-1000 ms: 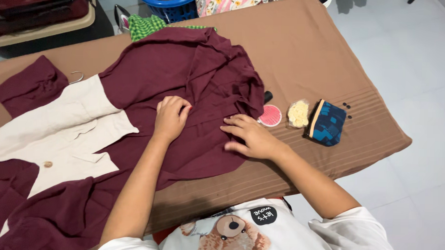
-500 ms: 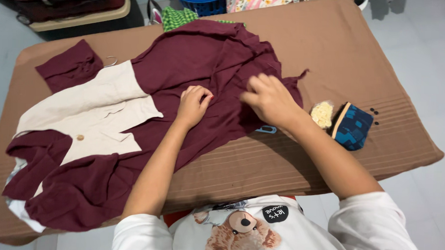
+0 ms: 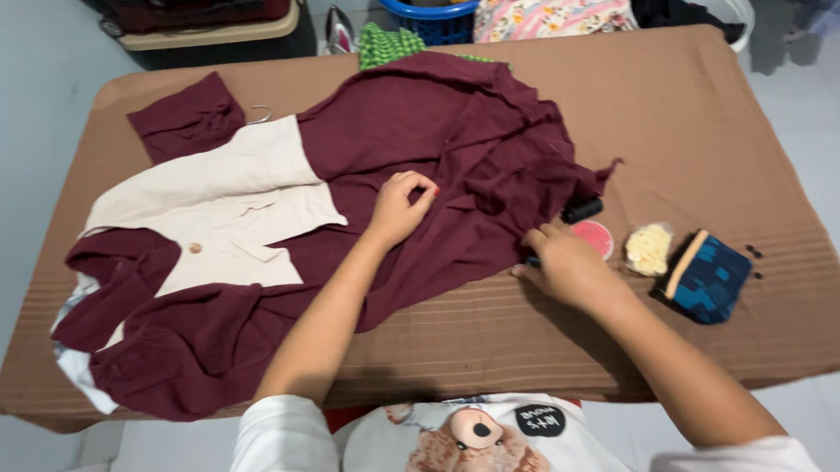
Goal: The person sews a button onto a maroon and white shirt using a needle and thread, then switches to a patterned white shirt and sews another button. The person uses a seam ripper to remove a thread and secures the button with multiple stitches.
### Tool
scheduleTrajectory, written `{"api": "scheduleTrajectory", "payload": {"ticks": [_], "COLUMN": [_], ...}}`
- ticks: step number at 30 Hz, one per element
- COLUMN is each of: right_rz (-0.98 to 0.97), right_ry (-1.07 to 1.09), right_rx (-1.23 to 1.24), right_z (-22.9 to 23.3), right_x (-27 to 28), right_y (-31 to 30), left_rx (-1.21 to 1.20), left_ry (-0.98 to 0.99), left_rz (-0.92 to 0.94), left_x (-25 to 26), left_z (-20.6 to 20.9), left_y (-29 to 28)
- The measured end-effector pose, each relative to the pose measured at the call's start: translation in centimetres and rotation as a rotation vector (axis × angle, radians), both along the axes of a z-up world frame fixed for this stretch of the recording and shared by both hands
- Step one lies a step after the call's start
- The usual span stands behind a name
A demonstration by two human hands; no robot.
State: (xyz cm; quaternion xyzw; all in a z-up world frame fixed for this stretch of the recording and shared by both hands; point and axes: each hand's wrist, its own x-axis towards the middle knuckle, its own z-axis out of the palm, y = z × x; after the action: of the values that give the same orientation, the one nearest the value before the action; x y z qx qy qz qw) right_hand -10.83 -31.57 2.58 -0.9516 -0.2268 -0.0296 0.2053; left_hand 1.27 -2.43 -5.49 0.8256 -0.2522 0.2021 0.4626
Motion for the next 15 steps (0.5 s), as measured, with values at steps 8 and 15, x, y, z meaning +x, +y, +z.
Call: {"api": "scheduleTrajectory", "payload": {"ticks": [8, 15], "right_rz": [0.018, 0.053], "right_ry": [0.287, 0.453], "right_rx": [-0.025, 0.043], "right_z": [-1.4, 7.0], "right_x": [0.7, 2.4], "right_y": [-2.1, -3.1], "left_rx": [-0.391, -0.437], "left_ry": [0.463, 0.516], "left_rz": [-0.101, -0.342], "left_x": [0.8, 3.1], "left_z": [0.7, 5.7], "left_y": [-0.2, 1.0]}}
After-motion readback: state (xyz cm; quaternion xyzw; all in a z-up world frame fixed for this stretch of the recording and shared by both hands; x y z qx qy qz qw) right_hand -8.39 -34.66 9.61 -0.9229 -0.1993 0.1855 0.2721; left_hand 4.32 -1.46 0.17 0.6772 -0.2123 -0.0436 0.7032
